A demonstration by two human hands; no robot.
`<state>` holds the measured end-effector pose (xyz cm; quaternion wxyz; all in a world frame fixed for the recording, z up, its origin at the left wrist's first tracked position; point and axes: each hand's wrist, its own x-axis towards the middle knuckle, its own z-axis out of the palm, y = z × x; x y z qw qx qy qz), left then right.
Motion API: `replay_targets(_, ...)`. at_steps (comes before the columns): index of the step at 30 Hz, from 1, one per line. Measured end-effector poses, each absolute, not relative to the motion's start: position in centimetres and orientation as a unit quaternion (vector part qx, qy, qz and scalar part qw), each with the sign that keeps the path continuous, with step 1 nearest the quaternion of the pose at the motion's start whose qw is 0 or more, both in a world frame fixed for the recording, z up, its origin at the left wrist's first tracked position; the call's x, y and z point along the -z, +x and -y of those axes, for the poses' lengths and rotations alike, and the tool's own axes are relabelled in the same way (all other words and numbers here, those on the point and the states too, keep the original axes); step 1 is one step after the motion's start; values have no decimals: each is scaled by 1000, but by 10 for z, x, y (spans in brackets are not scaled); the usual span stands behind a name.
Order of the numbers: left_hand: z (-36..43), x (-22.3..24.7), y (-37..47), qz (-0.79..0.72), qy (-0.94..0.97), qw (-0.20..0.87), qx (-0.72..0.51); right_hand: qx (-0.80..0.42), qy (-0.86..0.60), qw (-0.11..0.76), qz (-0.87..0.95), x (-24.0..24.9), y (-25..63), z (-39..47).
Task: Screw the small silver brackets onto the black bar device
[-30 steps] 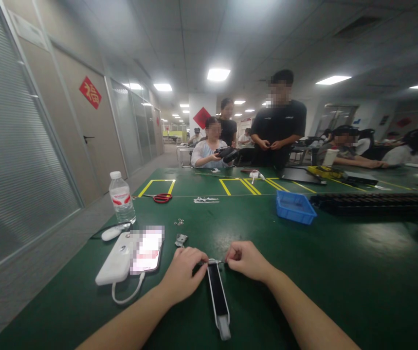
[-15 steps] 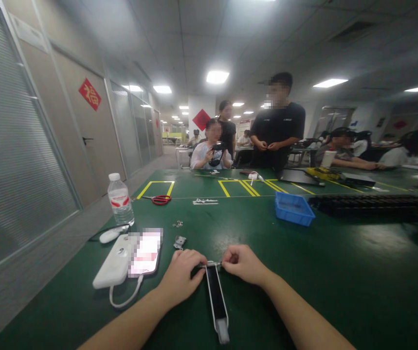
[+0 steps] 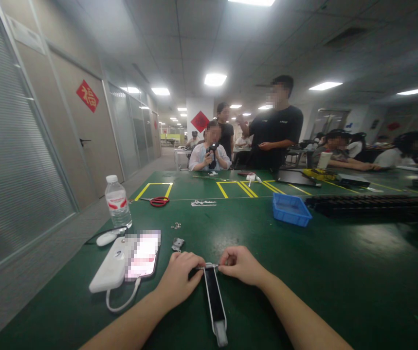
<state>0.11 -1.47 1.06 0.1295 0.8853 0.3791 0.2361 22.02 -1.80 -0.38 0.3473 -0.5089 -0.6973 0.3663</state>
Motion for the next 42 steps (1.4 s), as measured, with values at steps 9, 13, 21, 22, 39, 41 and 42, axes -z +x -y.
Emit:
replay_targets(9, 15, -11, 1, -383, 886, 131, -227, -390, -471, 365, 702, 6, 221, 15)
replay_targets(13, 16, -11, 2, -385, 885, 132, -225, -394, -468, 368, 700, 8, 221, 15)
replay_targets(21, 15, -9, 1, -381, 887, 130, -225, -384, -476, 361, 704, 3, 218, 18)
replay_targets(22, 15, -9, 1, -381, 888, 129, -225, -379, -478, 360, 706, 3, 218, 19)
replay_targets(39, 15, -9, 1, -378, 889, 130, -224, -349, -471, 360, 725, 7, 211, 20)
replay_targets(41, 14, -8, 1, -373, 890, 129, -228, -354, -468, 355, 727, 6, 212, 20)
replay_targets(42, 14, -7, 1, -372, 890, 127, -229, -357, -467, 352, 728, 6, 212, 20)
